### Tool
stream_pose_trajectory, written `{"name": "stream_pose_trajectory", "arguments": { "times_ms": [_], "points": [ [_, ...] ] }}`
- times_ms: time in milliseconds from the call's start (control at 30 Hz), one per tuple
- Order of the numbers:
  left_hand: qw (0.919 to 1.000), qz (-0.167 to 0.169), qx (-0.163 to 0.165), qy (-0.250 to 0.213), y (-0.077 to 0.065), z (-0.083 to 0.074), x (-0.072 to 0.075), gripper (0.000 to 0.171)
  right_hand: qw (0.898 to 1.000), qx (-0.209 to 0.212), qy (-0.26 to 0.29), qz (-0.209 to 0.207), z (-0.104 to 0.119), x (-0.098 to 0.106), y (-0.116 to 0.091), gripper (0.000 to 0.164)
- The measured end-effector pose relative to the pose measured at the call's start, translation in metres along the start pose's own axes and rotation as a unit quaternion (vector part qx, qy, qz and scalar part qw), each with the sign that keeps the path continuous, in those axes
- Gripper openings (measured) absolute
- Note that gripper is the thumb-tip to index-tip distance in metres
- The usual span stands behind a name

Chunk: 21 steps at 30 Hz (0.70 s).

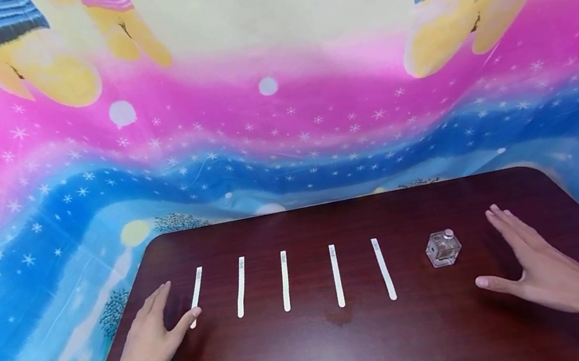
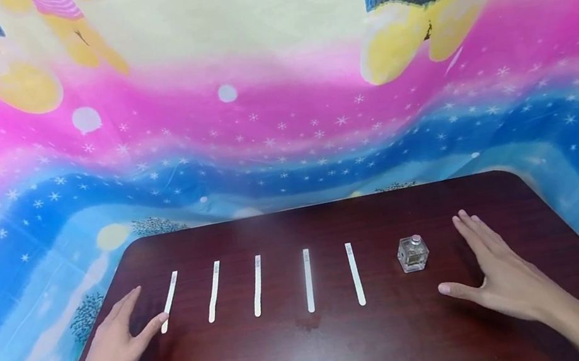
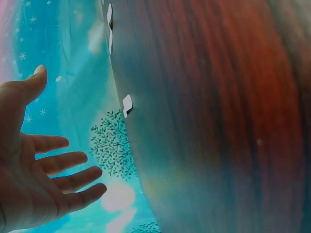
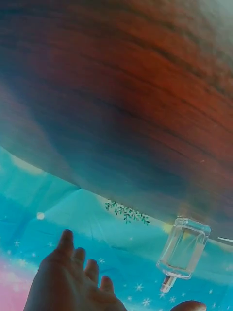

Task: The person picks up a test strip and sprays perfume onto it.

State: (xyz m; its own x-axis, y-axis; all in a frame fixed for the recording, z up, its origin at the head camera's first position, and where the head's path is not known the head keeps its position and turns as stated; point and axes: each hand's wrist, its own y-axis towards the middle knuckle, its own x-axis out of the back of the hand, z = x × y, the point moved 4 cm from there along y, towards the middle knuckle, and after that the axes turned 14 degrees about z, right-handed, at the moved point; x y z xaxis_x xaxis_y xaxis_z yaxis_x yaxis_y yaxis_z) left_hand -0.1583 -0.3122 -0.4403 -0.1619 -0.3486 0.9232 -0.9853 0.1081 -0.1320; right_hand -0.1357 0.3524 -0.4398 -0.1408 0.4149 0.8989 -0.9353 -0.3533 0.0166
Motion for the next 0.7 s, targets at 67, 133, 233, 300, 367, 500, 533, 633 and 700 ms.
{"name": "stream_pose_trajectory", "arguments": {
  "times_ms": [67,133,233,300,367,500,533,633,700],
  "points": [
    [0.9999,-0.009,-0.008,-0.010,0.001,0.002,0.000,0.094,1.000,0.004,0.000,0.004,0.002,0.000,0.003,0.126],
    [0.9996,-0.015,-0.014,-0.019,0.002,0.003,-0.001,0.092,1.000,0.005,0.004,0.011,0.003,0.000,0.007,0.125],
    [0.9993,-0.016,-0.017,-0.030,0.005,0.006,-0.001,0.089,1.000,0.001,0.013,0.021,0.005,0.001,0.012,0.123],
    [0.9992,-0.011,-0.015,-0.035,0.006,0.007,0.000,0.088,1.000,-0.002,0.019,0.023,0.006,0.001,0.015,0.122],
    [0.9990,-0.006,-0.011,-0.042,0.007,0.008,0.000,0.087,0.999,-0.002,0.023,0.023,0.007,0.001,0.019,0.120],
    [0.9987,-0.001,-0.009,-0.050,0.009,0.009,-0.001,0.085,0.999,-0.003,0.034,0.023,0.007,0.001,0.027,0.118],
    [0.9987,-0.002,-0.009,-0.050,0.009,0.010,-0.001,0.084,0.999,-0.002,0.036,0.024,0.007,0.001,0.029,0.117],
    [0.9985,-0.002,-0.010,-0.054,0.009,0.013,-0.002,0.083,0.999,0.000,0.038,0.025,0.007,-0.001,0.034,0.114],
    [0.9983,0.000,-0.011,-0.058,0.010,0.013,-0.002,0.082,0.999,0.006,0.044,0.026,0.008,-0.001,0.036,0.112]
  ]
}}
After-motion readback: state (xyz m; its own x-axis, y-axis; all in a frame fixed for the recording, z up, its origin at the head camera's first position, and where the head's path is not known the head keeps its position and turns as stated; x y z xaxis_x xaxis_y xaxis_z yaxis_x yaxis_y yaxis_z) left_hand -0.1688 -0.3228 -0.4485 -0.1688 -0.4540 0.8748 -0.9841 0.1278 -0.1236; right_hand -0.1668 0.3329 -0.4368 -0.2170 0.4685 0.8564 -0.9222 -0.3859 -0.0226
